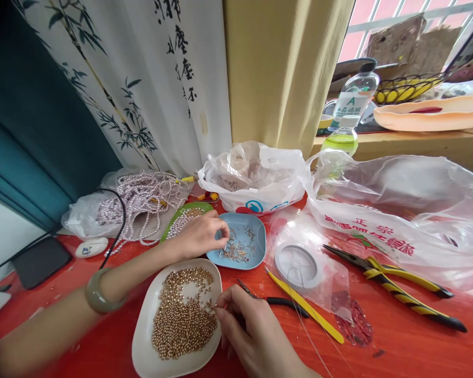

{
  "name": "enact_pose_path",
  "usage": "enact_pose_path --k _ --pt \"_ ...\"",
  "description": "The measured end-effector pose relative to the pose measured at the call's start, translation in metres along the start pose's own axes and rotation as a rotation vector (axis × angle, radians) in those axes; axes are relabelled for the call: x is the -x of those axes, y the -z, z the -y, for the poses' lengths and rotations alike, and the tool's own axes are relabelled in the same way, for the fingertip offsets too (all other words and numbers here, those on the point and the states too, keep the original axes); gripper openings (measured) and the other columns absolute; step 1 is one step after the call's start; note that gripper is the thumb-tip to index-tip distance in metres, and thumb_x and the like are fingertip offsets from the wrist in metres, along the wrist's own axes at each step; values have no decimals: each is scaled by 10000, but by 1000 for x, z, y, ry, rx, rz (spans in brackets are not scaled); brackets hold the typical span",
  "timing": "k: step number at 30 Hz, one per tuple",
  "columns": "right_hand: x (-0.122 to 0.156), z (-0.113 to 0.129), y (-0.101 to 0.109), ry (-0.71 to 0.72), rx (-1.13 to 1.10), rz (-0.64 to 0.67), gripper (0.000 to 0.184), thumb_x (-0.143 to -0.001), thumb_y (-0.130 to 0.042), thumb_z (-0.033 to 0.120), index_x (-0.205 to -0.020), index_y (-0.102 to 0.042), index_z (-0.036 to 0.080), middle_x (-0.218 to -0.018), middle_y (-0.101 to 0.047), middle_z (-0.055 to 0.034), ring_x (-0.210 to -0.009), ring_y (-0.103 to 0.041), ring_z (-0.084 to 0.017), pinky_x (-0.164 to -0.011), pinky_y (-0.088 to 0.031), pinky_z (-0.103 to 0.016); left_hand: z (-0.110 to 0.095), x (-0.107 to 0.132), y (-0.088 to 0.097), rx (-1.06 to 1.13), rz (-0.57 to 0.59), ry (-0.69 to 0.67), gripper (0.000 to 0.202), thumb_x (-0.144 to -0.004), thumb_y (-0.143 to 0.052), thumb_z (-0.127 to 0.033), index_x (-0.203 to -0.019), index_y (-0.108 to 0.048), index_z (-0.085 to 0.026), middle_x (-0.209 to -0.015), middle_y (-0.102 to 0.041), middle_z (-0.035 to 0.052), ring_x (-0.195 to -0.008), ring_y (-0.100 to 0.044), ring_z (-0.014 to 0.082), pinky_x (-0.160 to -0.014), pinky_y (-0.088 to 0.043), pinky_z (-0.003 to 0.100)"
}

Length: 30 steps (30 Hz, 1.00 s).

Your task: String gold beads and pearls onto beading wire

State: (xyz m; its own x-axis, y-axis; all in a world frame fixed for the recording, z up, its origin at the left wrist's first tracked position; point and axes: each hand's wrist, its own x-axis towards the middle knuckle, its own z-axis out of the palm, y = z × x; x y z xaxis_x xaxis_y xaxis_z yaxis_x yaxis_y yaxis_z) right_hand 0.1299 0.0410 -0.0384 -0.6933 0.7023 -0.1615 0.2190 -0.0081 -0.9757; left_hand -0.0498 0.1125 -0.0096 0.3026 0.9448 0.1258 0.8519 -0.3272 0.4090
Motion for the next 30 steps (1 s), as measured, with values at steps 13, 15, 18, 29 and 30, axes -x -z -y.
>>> enact_pose_path --k 13,15,18,29,30 --pt "-12 11 -2 61 -234 -92 200 -797 -482 311 -659 -453 170 -533 -505 28 -483 -465 -75 -476 -375 -203 -31 78 -6 1374 3 517 111 -629 -681 -168 -692 -600 -126 -662 -576 0 -578 -479 63 -564 -360 191" --pt "-16 15 -4 51 -260 -81 192 -773 -501 302 -643 -455 168 -515 -507 30 -466 -463 -71 -468 -375 -200 -29 80 -9 1410 -10 523 95 -647 -677 -174 -697 -611 -128 -653 -574 -4 -574 -481 55 -555 -352 180" --pt "-19 18 -5 32 -332 -78 190 -755 -510 293 -624 -453 167 -488 -502 43 -445 -461 -60 -457 -376 -187 -26 80 -14 1458 -21 531 85 -665 -674 -189 -691 -619 -128 -648 -574 -7 -555 -474 43 -546 -343 169" --pt "-18 15 -5 -42 -381 -89 121 -704 -525 204 -601 -489 152 -485 -547 36 -421 -482 -50 -440 -392 -171 -23 78 -18 1530 -32 528 44 -655 -684 -154 -667 -649 -131 -688 -625 5 -555 -491 35 -551 -351 151" --pt "-18 14 -5 -41 -385 -90 115 -704 -527 203 -606 -493 152 -488 -551 35 -424 -487 -52 -444 -395 -173 -23 79 -18 1530 -36 522 45 -650 -687 -152 -667 -650 -135 -693 -628 6 -569 -499 39 -559 -356 152"
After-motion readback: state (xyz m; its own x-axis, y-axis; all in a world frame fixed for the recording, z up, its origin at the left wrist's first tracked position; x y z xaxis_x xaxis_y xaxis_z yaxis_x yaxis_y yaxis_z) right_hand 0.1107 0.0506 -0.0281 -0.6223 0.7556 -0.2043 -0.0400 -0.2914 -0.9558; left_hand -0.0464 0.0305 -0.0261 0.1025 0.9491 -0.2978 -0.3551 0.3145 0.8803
